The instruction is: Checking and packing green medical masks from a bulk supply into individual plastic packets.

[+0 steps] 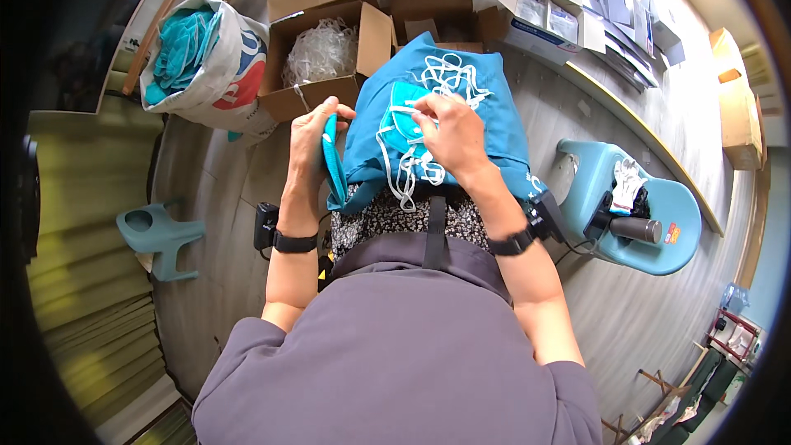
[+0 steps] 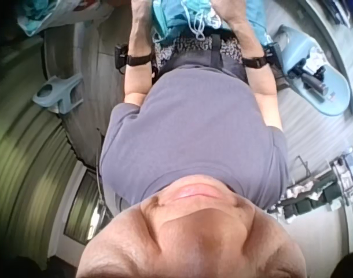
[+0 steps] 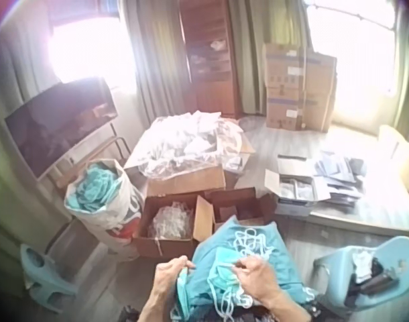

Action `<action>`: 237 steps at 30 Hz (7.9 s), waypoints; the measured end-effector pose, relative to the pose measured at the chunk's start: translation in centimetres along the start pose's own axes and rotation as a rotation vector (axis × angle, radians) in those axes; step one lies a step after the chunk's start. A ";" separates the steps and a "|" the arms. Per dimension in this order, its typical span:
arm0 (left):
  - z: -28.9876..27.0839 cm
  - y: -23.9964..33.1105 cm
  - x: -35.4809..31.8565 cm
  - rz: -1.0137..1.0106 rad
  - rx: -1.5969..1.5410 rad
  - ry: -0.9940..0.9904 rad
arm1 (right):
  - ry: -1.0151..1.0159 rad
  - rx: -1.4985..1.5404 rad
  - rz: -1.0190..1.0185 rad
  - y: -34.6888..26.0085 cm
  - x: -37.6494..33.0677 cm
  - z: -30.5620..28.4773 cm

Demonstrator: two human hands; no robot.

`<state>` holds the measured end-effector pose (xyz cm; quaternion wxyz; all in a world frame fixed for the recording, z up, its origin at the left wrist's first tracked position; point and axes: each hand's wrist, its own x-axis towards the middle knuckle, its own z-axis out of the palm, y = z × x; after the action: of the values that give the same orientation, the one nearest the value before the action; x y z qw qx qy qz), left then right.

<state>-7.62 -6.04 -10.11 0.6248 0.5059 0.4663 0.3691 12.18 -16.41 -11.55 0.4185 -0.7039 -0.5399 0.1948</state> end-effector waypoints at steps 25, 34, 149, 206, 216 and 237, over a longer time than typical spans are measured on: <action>5.8 -0.8 -4.5 0.184 0.097 -0.211 | 0.125 0.495 0.167 -4.1 -3.7 -1.9; 6.2 0.3 -5.7 0.275 0.301 -0.204 | 0.151 -0.298 -0.375 -2.9 -2.8 -2.4; 4.7 3.3 -6.8 0.396 -0.085 -0.102 | 0.376 0.833 0.220 -1.0 1.4 -2.9; 3.5 0.4 -2.8 -0.009 0.313 -0.464 | -0.040 0.611 0.177 -0.9 -3.2 -0.5; 5.1 0.7 -5.2 0.324 0.536 -0.364 | 0.219 0.856 0.293 0.6 -1.8 -0.4; 3.5 0.5 -4.8 0.213 0.206 -0.233 | 0.123 0.404 -0.104 -4.6 -3.6 0.1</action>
<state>-5.71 -11.39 -8.44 0.5770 0.6531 0.3697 0.3223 8.21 -19.38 -8.57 0.5925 -0.5876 -0.4989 0.2339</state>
